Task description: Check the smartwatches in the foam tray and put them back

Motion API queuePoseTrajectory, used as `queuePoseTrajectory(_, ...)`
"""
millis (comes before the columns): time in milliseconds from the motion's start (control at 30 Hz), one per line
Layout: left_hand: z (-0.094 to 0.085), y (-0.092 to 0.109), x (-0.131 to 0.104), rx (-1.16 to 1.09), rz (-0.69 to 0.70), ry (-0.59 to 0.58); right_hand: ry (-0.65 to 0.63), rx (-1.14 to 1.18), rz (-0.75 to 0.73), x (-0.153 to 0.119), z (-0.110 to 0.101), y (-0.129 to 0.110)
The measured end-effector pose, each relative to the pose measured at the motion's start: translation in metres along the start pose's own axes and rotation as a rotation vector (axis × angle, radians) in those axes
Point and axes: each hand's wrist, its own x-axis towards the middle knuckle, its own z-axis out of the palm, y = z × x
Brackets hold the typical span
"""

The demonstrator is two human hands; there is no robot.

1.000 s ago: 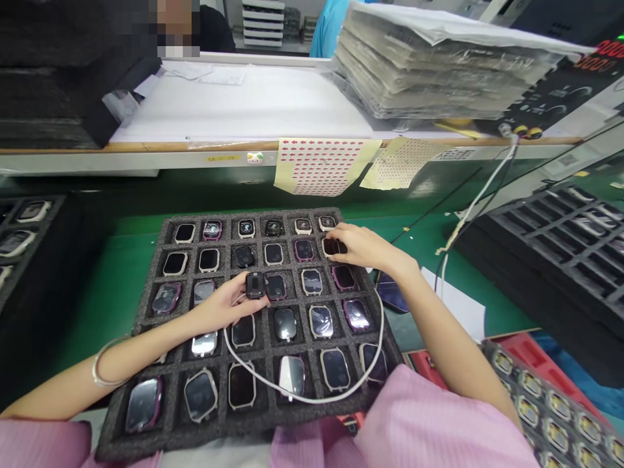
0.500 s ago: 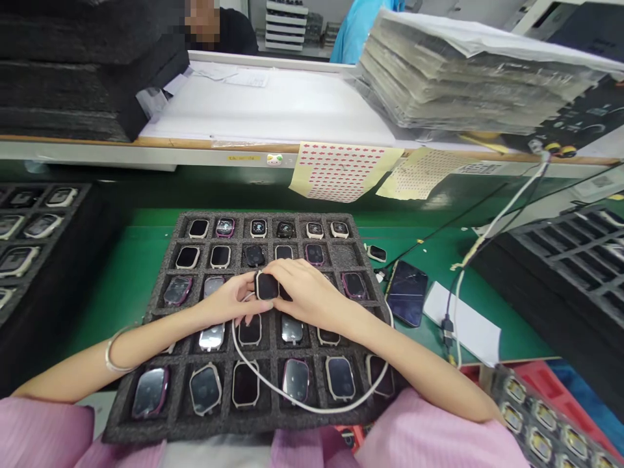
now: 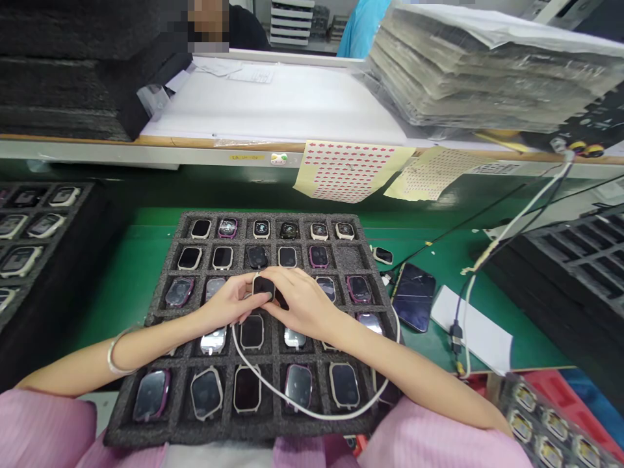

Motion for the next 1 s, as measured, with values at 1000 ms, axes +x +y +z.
queuePoseTrajectory(1000,0.0,0.004,-0.002,-0.028,-0.038,-0.042,0.066,0.039,-0.016,-0.003,0.001,0.002)
